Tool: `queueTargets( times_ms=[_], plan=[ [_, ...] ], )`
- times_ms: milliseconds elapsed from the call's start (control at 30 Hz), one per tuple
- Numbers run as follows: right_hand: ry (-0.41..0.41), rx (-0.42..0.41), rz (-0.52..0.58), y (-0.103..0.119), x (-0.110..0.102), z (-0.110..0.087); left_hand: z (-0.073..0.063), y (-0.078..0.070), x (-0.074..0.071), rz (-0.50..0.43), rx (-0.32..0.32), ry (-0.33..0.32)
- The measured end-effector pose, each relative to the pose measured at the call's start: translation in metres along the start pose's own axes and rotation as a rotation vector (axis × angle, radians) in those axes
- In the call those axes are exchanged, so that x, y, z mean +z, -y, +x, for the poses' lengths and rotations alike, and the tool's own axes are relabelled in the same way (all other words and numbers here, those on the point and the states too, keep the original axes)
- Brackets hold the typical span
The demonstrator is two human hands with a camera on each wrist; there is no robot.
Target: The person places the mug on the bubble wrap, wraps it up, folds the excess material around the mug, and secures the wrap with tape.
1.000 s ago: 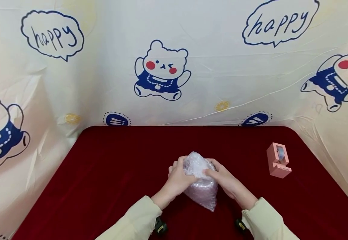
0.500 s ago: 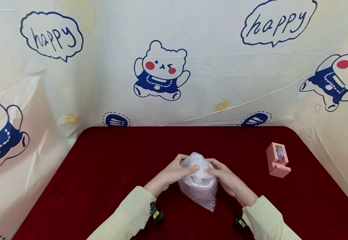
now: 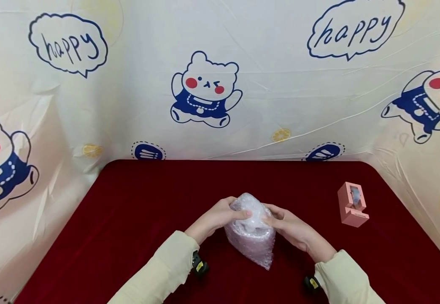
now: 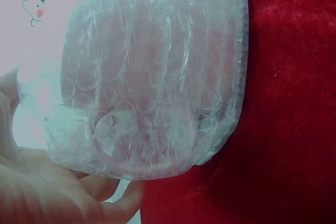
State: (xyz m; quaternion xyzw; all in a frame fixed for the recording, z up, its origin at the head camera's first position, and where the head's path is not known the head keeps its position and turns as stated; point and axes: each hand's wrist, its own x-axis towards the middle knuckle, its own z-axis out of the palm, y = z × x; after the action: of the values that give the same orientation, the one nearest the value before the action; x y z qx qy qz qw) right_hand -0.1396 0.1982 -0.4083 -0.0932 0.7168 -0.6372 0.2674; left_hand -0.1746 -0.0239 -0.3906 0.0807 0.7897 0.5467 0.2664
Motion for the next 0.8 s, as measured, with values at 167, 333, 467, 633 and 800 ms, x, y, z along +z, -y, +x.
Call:
queueTargets(
  times_ms=[167,333,467,633,800],
  plan=[
    [-0.021,0.03,-0.048,0.004,0.001,0.001,0.0,0.0,0.001,-0.008,0.0,-0.007],
    [-0.09,0.039,-0.013,0.001,0.005,0.003,0.002,0.002,0.004,-0.014,0.002,-0.023],
    [-0.149,0.048,-0.001,-0.002,0.007,0.003,0.002,0.003,0.007,-0.011,-0.012,-0.034],
    [-0.221,0.041,0.017,-0.003,0.01,0.004,0.002,0.0,0.011,-0.019,-0.015,-0.051],
    [-0.294,0.032,0.007,-0.001,0.015,0.004,0.001,-0.003,0.014,-0.02,-0.009,-0.071]
  ],
)
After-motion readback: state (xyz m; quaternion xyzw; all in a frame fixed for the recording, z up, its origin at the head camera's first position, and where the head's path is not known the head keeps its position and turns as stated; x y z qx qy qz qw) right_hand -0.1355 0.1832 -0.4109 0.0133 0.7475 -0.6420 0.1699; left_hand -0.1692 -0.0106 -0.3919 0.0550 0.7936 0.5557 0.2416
